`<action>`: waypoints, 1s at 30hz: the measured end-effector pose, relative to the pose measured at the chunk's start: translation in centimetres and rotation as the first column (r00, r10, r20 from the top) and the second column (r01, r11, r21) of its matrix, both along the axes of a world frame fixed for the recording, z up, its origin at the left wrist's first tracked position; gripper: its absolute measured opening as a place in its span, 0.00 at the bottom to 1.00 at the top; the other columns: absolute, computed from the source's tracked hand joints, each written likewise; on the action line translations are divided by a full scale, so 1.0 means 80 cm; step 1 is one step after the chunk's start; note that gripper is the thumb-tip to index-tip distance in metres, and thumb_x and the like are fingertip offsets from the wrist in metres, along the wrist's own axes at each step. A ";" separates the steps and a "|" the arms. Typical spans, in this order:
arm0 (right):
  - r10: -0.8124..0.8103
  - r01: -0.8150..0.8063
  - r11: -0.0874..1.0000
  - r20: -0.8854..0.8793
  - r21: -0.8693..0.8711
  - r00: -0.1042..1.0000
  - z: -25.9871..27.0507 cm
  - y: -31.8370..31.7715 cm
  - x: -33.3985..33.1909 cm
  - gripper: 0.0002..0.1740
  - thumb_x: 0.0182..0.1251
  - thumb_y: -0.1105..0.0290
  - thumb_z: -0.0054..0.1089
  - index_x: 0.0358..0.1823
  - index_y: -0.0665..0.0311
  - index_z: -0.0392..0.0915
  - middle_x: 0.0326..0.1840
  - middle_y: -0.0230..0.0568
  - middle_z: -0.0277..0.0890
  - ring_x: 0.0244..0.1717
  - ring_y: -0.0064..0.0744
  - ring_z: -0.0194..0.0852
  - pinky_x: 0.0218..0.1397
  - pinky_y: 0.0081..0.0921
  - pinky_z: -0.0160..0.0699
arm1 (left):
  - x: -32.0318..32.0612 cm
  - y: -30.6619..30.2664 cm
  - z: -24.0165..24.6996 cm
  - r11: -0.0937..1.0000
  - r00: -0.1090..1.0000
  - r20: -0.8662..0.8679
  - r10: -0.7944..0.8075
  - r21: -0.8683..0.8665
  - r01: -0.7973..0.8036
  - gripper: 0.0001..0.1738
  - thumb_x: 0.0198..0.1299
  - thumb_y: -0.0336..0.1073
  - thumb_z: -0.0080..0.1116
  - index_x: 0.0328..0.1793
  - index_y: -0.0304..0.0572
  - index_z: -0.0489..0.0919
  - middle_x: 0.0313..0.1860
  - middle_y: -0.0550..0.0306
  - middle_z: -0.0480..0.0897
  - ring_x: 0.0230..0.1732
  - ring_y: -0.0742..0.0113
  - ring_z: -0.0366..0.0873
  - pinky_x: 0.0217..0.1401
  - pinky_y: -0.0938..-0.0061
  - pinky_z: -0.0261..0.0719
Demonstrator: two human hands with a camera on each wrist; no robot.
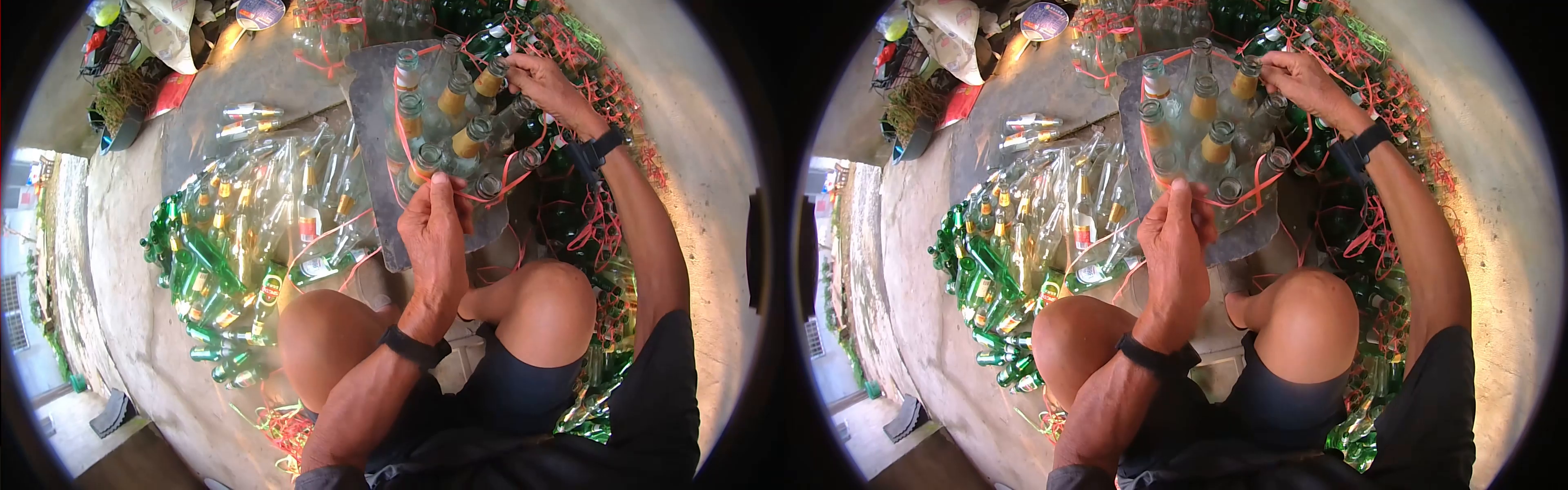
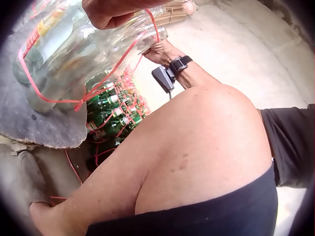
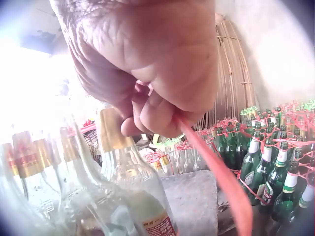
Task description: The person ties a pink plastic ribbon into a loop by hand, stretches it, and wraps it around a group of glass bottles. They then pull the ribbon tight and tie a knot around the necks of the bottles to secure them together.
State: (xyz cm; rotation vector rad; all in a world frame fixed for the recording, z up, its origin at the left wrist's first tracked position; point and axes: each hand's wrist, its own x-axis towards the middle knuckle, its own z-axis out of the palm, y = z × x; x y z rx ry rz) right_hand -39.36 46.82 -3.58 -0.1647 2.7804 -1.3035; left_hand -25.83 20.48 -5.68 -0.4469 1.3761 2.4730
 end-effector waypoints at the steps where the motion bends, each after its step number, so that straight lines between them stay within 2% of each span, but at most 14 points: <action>1: 0.023 -0.023 1.000 -0.062 -0.003 0.998 -0.005 0.002 0.004 0.15 0.81 0.62 0.55 0.49 0.66 0.83 0.32 0.25 0.75 0.34 0.15 0.71 0.39 0.21 0.71 | 0.000 0.000 0.001 1.000 1.000 0.008 0.003 -0.004 -0.003 0.19 0.77 0.48 0.57 0.42 0.38 0.83 0.27 0.64 0.75 0.25 0.76 0.69 0.28 0.79 0.66; 4: 0.040 -0.040 0.999 -0.150 0.007 0.988 -0.021 0.006 0.017 0.14 0.81 0.64 0.55 0.53 0.69 0.82 0.40 0.32 0.82 0.39 0.21 0.75 0.45 0.25 0.76 | 0.001 0.000 0.002 1.000 1.000 0.004 0.000 -0.022 0.001 0.20 0.76 0.49 0.58 0.42 0.38 0.84 0.27 0.64 0.76 0.25 0.76 0.69 0.28 0.79 0.66; 6: 0.011 0.013 0.998 -0.350 0.068 0.937 -0.033 0.005 0.027 0.13 0.81 0.68 0.53 0.55 0.69 0.82 0.44 0.36 0.84 0.39 0.23 0.77 0.47 0.25 0.77 | 0.001 0.000 0.001 1.000 1.000 -0.009 0.000 -0.029 0.000 0.20 0.76 0.49 0.58 0.42 0.38 0.84 0.27 0.64 0.76 0.25 0.76 0.69 0.29 0.79 0.66; 7: 0.011 0.019 0.997 -0.365 0.077 0.931 -0.037 0.006 0.031 0.13 0.81 0.71 0.51 0.58 0.67 0.81 0.46 0.40 0.86 0.40 0.26 0.80 0.49 0.26 0.79 | 0.001 0.000 0.002 0.999 1.000 -0.025 0.000 -0.033 0.000 0.20 0.75 0.49 0.59 0.42 0.38 0.84 0.27 0.64 0.77 0.25 0.76 0.69 0.29 0.79 0.66; 13: -0.068 0.094 0.990 -0.230 0.105 0.971 -0.035 0.001 0.075 0.17 0.77 0.74 0.53 0.63 0.66 0.76 0.44 0.45 0.84 0.42 0.32 0.82 0.50 0.27 0.79 | 0.005 -0.001 0.001 0.998 0.995 -0.093 -0.031 -0.056 0.026 0.19 0.75 0.48 0.59 0.43 0.38 0.84 0.29 0.65 0.79 0.26 0.78 0.69 0.29 0.80 0.67; 17: -0.011 0.076 0.981 -0.336 0.179 0.942 -0.028 -0.012 0.090 0.21 0.72 0.72 0.59 0.64 0.67 0.74 0.39 0.44 0.78 0.41 0.33 0.79 0.49 0.29 0.79 | 0.004 0.000 0.001 0.997 0.992 -0.122 -0.026 -0.073 0.017 0.18 0.75 0.48 0.60 0.44 0.38 0.85 0.29 0.66 0.80 0.26 0.78 0.69 0.30 0.80 0.67; 20: 0.017 0.027 0.988 -0.280 0.154 0.960 -0.020 -0.012 0.097 0.23 0.72 0.71 0.60 0.67 0.66 0.73 0.40 0.41 0.77 0.39 0.35 0.77 0.48 0.30 0.79 | 0.003 -0.001 0.002 0.996 0.992 -0.118 -0.034 -0.088 0.024 0.17 0.74 0.46 0.60 0.45 0.38 0.86 0.29 0.66 0.80 0.27 0.79 0.69 0.30 0.80 0.67; 21: -0.062 0.061 0.998 -0.159 -0.012 0.985 -0.019 -0.016 0.102 0.20 0.71 0.70 0.63 0.61 0.67 0.73 0.41 0.39 0.76 0.39 0.35 0.74 0.48 0.31 0.77 | 0.002 -0.001 0.003 0.994 0.992 -0.123 -0.037 -0.104 0.024 0.17 0.76 0.45 0.58 0.44 0.36 0.84 0.29 0.64 0.80 0.26 0.79 0.70 0.29 0.80 0.69; 22: -0.065 0.064 0.998 -0.160 -0.010 0.985 -0.018 -0.012 0.102 0.20 0.71 0.70 0.63 0.61 0.67 0.73 0.41 0.39 0.76 0.39 0.35 0.74 0.48 0.31 0.77 | 0.002 -0.001 0.003 0.992 0.991 -0.127 -0.039 -0.121 0.024 0.18 0.77 0.43 0.55 0.44 0.34 0.82 0.28 0.63 0.80 0.26 0.79 0.72 0.29 0.80 0.70; 24: 0.102 -0.081 0.988 -0.158 0.133 0.982 -0.015 -0.006 0.100 0.17 0.69 0.69 0.65 0.53 0.66 0.72 0.41 0.38 0.74 0.40 0.33 0.71 0.48 0.31 0.75 | 0.004 -0.001 -0.001 0.992 0.991 -0.130 -0.045 -0.121 0.029 0.16 0.76 0.43 0.57 0.45 0.36 0.84 0.29 0.64 0.80 0.26 0.79 0.71 0.30 0.80 0.69; 25: 0.111 -0.098 0.992 -0.181 0.078 0.977 -0.015 -0.005 0.101 0.18 0.65 0.67 0.70 0.47 0.65 0.71 0.40 0.38 0.73 0.41 0.32 0.69 0.47 0.31 0.73 | 0.006 -0.001 -0.002 0.992 0.990 -0.131 -0.049 -0.123 0.033 0.15 0.74 0.43 0.60 0.46 0.38 0.86 0.30 0.65 0.81 0.27 0.79 0.69 0.31 0.80 0.67; 26: 0.109 -0.097 0.992 -0.180 0.077 0.978 -0.014 -0.001 0.100 0.18 0.65 0.67 0.70 0.47 0.65 0.71 0.40 0.38 0.73 0.41 0.32 0.69 0.47 0.31 0.73 | 0.007 0.000 -0.001 0.992 0.990 -0.129 -0.051 -0.124 0.035 0.15 0.74 0.43 0.60 0.46 0.38 0.86 0.30 0.65 0.81 0.27 0.79 0.69 0.31 0.80 0.67; 28: 0.212 -0.191 0.954 -0.072 0.232 0.975 -0.013 0.009 0.097 0.40 0.70 0.48 0.69 0.74 0.65 0.66 0.46 0.37 0.69 0.50 0.29 0.70 0.61 0.31 0.77 | 0.008 -0.002 0.002 0.994 0.987 -0.159 0.000 -0.107 -0.018 0.15 0.73 0.44 0.60 0.47 0.38 0.85 0.32 0.64 0.82 0.27 0.79 0.70 0.31 0.80 0.68; 30: 0.194 -0.179 0.958 -0.051 0.223 0.980 -0.013 0.012 0.097 0.43 0.68 0.43 0.69 0.74 0.64 0.66 0.45 0.36 0.69 0.50 0.30 0.70 0.61 0.32 0.77 | 0.008 -0.006 0.001 0.993 0.990 -0.138 0.026 -0.107 -0.041 0.15 0.73 0.44 0.60 0.48 0.37 0.85 0.33 0.64 0.82 0.27 0.79 0.70 0.31 0.80 0.69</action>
